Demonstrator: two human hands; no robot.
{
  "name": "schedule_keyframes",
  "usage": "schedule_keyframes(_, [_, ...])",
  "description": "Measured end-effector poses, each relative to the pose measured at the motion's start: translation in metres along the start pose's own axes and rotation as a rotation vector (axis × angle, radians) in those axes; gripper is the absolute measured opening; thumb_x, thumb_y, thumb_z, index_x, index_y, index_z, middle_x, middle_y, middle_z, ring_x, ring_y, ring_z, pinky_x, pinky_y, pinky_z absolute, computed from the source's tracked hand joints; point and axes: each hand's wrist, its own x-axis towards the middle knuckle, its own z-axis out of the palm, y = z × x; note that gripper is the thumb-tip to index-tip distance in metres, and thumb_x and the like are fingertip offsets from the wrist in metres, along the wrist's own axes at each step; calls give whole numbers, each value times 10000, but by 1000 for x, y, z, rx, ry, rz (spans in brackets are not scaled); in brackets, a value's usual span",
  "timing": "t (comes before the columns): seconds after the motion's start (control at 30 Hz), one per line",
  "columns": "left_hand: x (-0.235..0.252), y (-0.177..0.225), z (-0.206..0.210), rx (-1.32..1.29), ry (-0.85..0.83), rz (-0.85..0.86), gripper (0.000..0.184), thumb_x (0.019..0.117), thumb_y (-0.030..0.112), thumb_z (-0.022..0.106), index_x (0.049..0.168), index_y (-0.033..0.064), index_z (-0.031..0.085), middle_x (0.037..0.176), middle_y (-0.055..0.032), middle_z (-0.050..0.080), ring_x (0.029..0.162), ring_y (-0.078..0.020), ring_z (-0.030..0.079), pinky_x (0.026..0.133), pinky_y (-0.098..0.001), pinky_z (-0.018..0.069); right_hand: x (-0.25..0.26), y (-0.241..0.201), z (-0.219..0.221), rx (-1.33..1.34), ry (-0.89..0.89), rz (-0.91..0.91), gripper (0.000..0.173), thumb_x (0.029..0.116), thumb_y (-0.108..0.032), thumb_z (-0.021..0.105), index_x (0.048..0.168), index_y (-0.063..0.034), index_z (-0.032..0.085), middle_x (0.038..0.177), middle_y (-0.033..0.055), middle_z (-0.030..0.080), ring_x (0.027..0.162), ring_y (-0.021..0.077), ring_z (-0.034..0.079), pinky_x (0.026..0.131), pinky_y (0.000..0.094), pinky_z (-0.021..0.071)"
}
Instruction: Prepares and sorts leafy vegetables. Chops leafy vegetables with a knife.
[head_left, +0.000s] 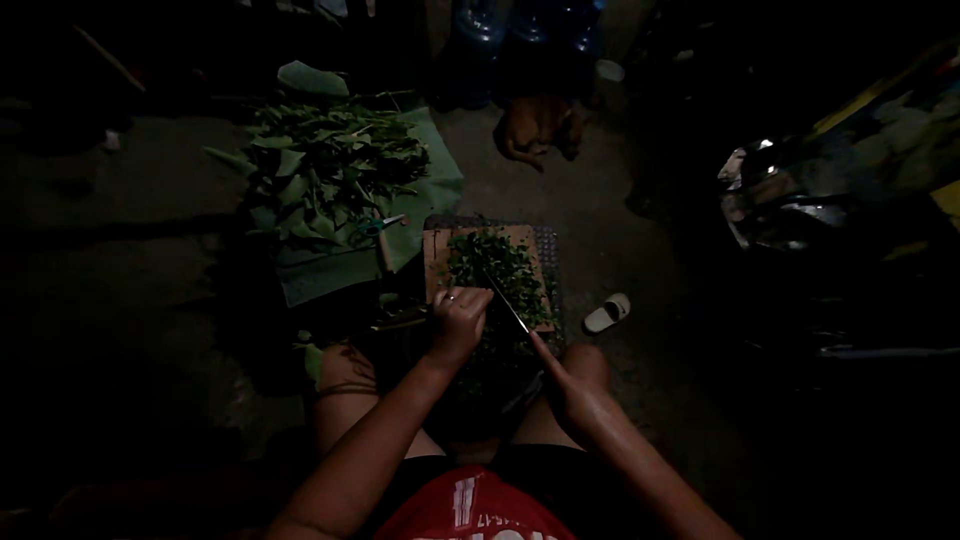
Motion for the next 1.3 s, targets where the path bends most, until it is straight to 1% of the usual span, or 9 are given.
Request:
schedule_keyframes(0.2, [-2, 3, 0, -44, 15, -35, 185, 941, 52, 660, 1097, 47, 760, 1078, -125, 760, 1041, -324, 712, 940, -552, 522, -27, 0, -20, -40, 65, -32, 659, 1093, -234, 417, 1654, -353, 93, 892, 156, 708, 694, 302, 688, 663, 492, 579])
schedule_keyframes(0.33, [-1, 4, 2, -38, 39, -15, 139, 907, 41, 683, 1011, 58, 773, 1039, -112, 761, 1017, -310, 714, 914, -535, 534, -30, -8, -15, -104, 20, 21, 679, 1091, -189, 418, 1653, -364, 79, 878, 177, 711, 703, 349, 698, 665, 518, 577])
schedule_keyframes(0.47, [1, 3, -3, -38, -5, -21, 200, 899, 21, 699, 1073, 66, 786, 1098, -110, 763, 1064, -312, 709, 943, -542, 527, -5, -8, 0, -58, -30, 43, 713, 1092, -168, 399, 1649, -372, 3, 898, 167, 706, 754, 342, 697, 728, 521, 569])
schedule_keyframes(0.57, [-1, 2, -5, -51, -62, -33, 249, 908, 33, 691, 1138, 85, 772, 1180, -122, 735, 1105, -324, 690, 952, -546, 523, -4, 2, -1, 21, -8, -7, 707, 1087, -194, 431, 1655, -349, 39, 896, 164, 710, 733, 323, 688, 717, 513, 570])
schedule_keyframes(0.67, [0, 5, -7, -96, -74, -85, 229, 903, 24, 710, 1116, 72, 779, 1165, -185, 687, 1043, -372, 678, 897, -565, 541, -17, 5, -13, 38, 49, -53, 681, 1089, -205, 432, 1657, -330, 77, 897, 162, 712, 712, 304, 687, 696, 496, 577])
schedule_keyframes(0.8, [2, 4, -5, -85, -10, -51, 102, 897, 23, 692, 974, 36, 760, 1050, -165, 724, 1000, -344, 705, 893, -532, 556, -37, -7, -22, -56, 49, -16, 674, 1092, -214, 430, 1653, -361, 87, 872, 167, 705, 677, 310, 685, 648, 495, 577])
schedule_keyframes(1.03, [2, 0, -4, -86, -9, -35, 158, 901, 21, 700, 1035, 50, 779, 1081, -135, 742, 1035, -317, 708, 923, -521, 551, -4, -10, 3, -67, -19, 50, 729, 1085, -170, 416, 1645, -398, 7, 901, 171, 706, 762, 345, 699, 731, 523, 569])
schedule_keyframes(1.17, [-1, 7, -4, -31, 41, -100, 160, 943, 107, 691, 1077, 78, 773, 1040, -102, 762, 1019, -302, 710, 945, -553, 503, -10, -2, -5, 19, -12, -14, 712, 1085, -176, 434, 1657, -336, 41, 909, 179, 713, 747, 341, 693, 726, 528, 569])
schedule_keyframes(1.3, [0, 8, -2, -4, 92, -121, 95, 901, 88, 711, 967, 68, 776, 982, -96, 764, 975, -314, 702, 883, -541, 507, -29, -8, -18, -41, -14, -4, 672, 1101, -228, 410, 1653, -361, 51, 872, 156, 709, 715, 320, 694, 690, 504, 576])
